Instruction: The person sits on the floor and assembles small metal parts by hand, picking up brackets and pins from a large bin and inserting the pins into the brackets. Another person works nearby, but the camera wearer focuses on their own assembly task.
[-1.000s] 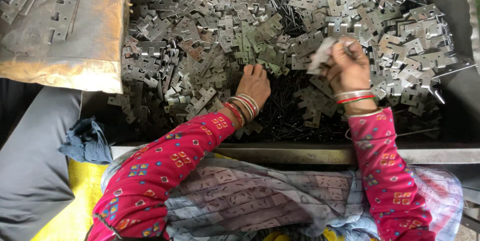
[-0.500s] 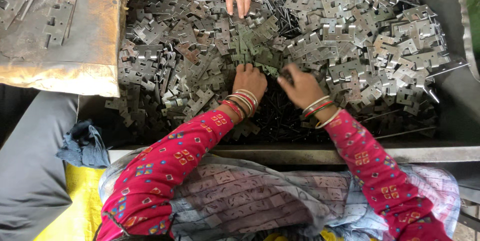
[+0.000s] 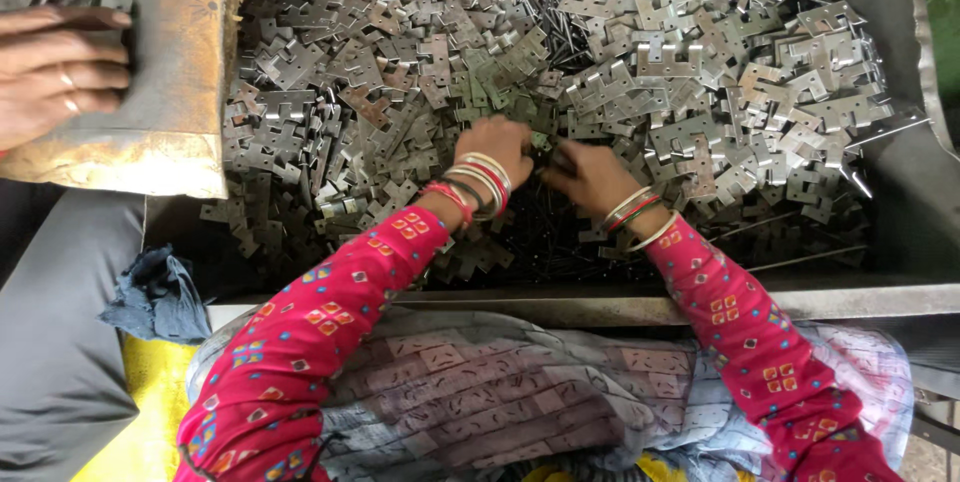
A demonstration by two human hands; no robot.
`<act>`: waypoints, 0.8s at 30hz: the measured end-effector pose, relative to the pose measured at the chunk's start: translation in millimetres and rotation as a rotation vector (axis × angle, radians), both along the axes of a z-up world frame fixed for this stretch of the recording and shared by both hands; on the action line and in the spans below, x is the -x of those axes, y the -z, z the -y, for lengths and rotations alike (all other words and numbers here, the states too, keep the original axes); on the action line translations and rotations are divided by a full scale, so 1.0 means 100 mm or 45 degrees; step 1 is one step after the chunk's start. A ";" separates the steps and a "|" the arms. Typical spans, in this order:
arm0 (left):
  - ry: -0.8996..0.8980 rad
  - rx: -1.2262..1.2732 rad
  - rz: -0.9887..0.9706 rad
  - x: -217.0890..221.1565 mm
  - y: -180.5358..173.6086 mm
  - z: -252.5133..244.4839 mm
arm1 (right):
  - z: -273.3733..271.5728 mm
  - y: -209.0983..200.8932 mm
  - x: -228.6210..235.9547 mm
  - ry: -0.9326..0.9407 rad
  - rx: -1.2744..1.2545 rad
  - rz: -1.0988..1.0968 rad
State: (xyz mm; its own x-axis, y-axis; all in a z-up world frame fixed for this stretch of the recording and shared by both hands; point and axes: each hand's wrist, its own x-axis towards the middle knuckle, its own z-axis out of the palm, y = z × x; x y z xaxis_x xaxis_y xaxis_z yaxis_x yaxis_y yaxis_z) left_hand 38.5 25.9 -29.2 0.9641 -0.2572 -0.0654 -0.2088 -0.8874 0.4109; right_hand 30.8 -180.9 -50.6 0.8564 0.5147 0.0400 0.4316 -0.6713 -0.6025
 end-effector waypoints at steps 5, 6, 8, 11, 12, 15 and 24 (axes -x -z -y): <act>-0.009 0.446 -0.251 -0.20 -0.08 -0.12 | 0.17 -0.28 -0.08 0.346 -0.774 -0.585; 0.029 0.574 -0.230 -0.25 -0.09 -0.14 | 0.22 -0.34 -0.11 0.347 -0.938 -0.609; 0.083 0.749 -0.154 -0.29 -0.11 -0.13 | 0.27 -0.43 -0.12 0.447 -1.197 -0.650; 0.027 0.990 -0.203 -0.26 -0.13 -0.06 | 0.34 -0.53 -0.12 0.771 -1.488 -0.770; -0.055 1.138 -0.365 -0.23 -0.13 -0.01 | 0.36 -0.55 -0.12 0.900 -1.587 -0.850; -0.249 1.245 -0.484 -0.15 -0.13 0.11 | 0.40 -0.52 -0.13 0.853 -1.538 -0.997; -0.198 0.961 -0.056 0.10 -0.16 0.36 | 0.31 -0.28 -0.16 0.437 -1.209 -1.170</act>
State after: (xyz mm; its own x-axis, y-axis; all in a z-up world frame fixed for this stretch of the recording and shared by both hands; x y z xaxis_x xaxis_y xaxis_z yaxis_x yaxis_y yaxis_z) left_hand 28.5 -10.5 -13.2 0.9935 -0.1088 0.0346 -0.0739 -0.3815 0.9214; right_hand 47.0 -212.0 -22.9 0.8437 0.3667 -0.3922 -0.4743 0.1669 -0.8644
